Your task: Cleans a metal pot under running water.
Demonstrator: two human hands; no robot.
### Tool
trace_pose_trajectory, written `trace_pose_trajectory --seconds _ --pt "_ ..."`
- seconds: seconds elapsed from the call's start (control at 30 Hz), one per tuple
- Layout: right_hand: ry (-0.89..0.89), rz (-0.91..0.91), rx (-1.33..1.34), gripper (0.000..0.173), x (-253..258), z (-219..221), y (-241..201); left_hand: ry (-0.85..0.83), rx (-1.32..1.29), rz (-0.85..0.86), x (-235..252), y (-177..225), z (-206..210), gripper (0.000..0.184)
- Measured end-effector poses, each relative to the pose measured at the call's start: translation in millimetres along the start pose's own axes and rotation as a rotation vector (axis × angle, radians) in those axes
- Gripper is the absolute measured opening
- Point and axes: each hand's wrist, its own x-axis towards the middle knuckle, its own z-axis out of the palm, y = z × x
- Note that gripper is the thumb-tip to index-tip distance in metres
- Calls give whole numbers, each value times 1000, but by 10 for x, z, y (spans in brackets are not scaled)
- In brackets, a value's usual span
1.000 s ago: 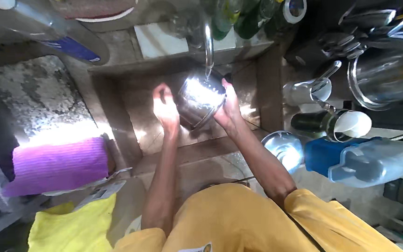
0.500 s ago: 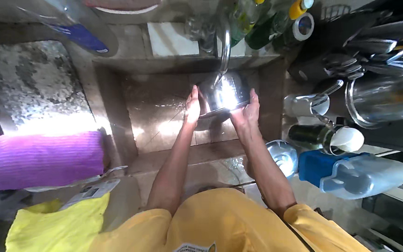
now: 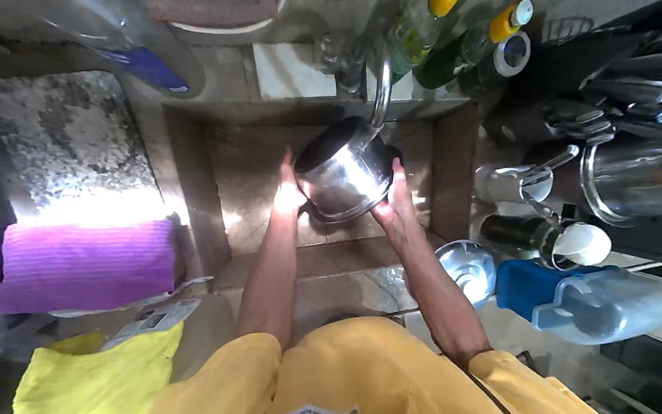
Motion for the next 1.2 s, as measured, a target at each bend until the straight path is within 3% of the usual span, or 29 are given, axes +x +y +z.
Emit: trace_pose_trajectory --seconds 0.17,0.3,0.37,0.57,0.67,0.73,0.87,0.93,1.0,1.1,1.2 --pt "-207 -71 -265 55 -162 -422 -226 -225 149 26 33 61 102 59" --pt "-272 -53 -219 56 -29 -518 -318 -368 267 23 77 180 225 64" --pt "-281 -66 -370 56 -132 -586 -382 -392 331 -14 83 249 264 67" --pt "-299 -256 -770 46 -237 -575 -343 -163 782 -67 -83 519 436 39" --pt "-323 -322 -829 44 -263 -568 -233 -54 1036 -144 -64 680 528 44" --pt "-342 -397 -936 46 -294 -607 -190 -62 1351 -96 -61 735 734 45" --pt "-298 -467 -1088 48 -394 -619 -69 -116 1851 23 55 659 1101 64" --pt "-256 -470 -1075 50 -348 -535 -44 -209 1909 26 -103 594 1309 54" --pt "-173 -473 -1016 45 -196 -464 4 -283 1869 159 -357 492 1384 44" --pt "-141 -464 -987 49 -88 -412 14 -160 1795 562 -662 33 1255 46" --pt "-199 -493 -870 46 -39 -389 38 -211 2118 926 -924 -300 1120 52"
